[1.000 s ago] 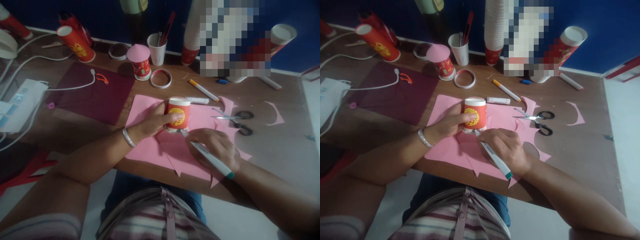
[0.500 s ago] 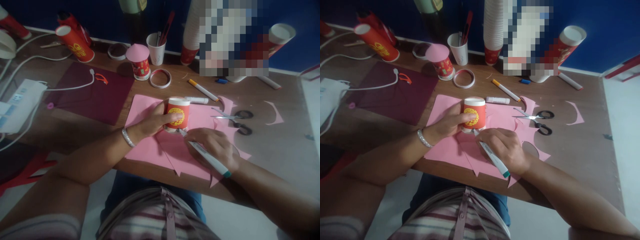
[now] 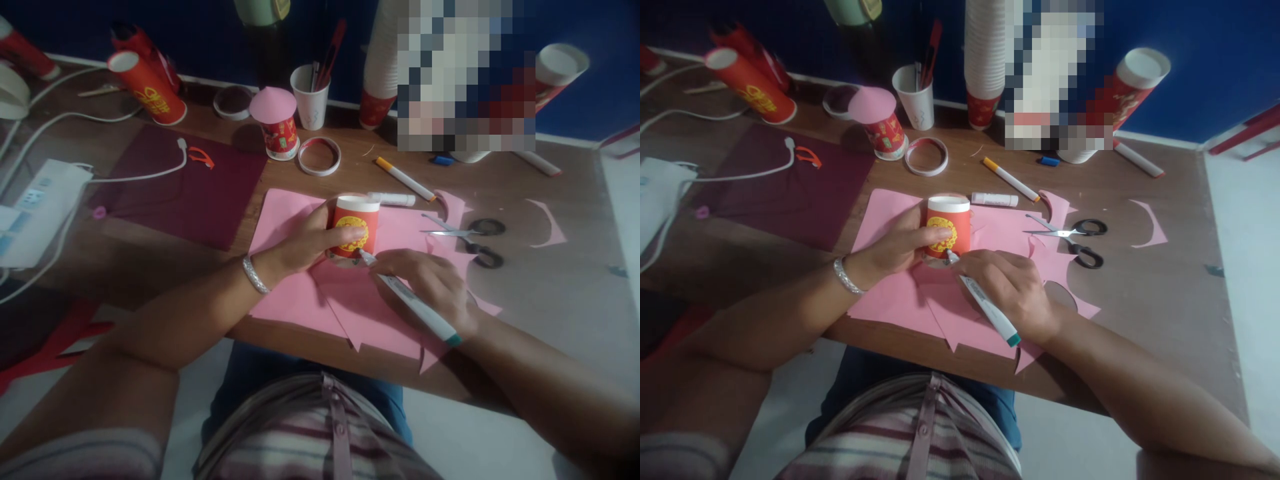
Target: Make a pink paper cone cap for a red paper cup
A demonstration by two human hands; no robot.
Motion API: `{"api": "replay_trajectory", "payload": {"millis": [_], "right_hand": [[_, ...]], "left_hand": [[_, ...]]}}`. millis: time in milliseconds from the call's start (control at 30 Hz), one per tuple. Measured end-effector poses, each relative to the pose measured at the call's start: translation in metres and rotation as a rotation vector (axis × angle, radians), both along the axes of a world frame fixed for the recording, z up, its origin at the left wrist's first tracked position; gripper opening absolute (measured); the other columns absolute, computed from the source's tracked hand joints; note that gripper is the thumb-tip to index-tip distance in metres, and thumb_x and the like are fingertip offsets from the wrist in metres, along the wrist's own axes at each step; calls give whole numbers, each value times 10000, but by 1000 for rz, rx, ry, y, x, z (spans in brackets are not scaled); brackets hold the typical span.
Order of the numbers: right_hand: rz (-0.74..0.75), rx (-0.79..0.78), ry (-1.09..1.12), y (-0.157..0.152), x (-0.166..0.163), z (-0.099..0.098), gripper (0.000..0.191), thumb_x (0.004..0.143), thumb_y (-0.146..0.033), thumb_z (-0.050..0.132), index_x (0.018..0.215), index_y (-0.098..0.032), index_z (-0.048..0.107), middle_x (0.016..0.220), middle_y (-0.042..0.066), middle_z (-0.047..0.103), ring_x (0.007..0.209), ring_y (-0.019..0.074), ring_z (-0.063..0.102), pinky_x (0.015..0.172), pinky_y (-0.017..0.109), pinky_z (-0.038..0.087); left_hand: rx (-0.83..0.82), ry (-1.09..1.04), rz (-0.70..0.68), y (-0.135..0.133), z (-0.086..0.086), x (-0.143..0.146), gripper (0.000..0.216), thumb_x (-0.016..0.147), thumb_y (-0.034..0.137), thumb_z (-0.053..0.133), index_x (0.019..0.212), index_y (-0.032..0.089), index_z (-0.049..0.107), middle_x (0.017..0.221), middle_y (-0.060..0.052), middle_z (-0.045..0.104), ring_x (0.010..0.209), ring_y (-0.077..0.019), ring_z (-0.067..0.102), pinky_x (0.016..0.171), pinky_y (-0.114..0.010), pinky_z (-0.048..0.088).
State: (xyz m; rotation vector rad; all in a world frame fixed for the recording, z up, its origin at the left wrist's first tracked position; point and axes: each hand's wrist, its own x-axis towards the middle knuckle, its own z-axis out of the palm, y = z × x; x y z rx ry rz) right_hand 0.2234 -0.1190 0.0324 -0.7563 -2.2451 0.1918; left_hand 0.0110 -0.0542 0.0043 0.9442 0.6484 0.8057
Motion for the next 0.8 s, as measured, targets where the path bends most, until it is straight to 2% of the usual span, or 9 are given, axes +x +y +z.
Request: {"api": "replay_trajectory", "payload": {"millis": [300, 800], "right_hand": [[-90, -14, 30, -4, -2, -5, 204, 949, -82, 670, 1114, -201, 649, 929, 35, 803, 786, 177, 789, 704, 264, 645], [-26, -3, 7, -5, -3, -3, 195, 954, -72, 658, 1112, -182, 629, 918, 50, 794, 801, 178, 786, 696, 278, 652]], "left_hand": [[-17, -32, 4, 0, 1, 1, 401, 783, 310, 822, 1083, 170, 595, 886, -24, 689, 739, -134, 660, 647, -243, 526], [-32, -56, 29, -1, 4, 2, 383, 779, 291, 828, 1062, 164, 602, 860, 1, 651, 698, -104, 622, 650, -233, 525]]}}
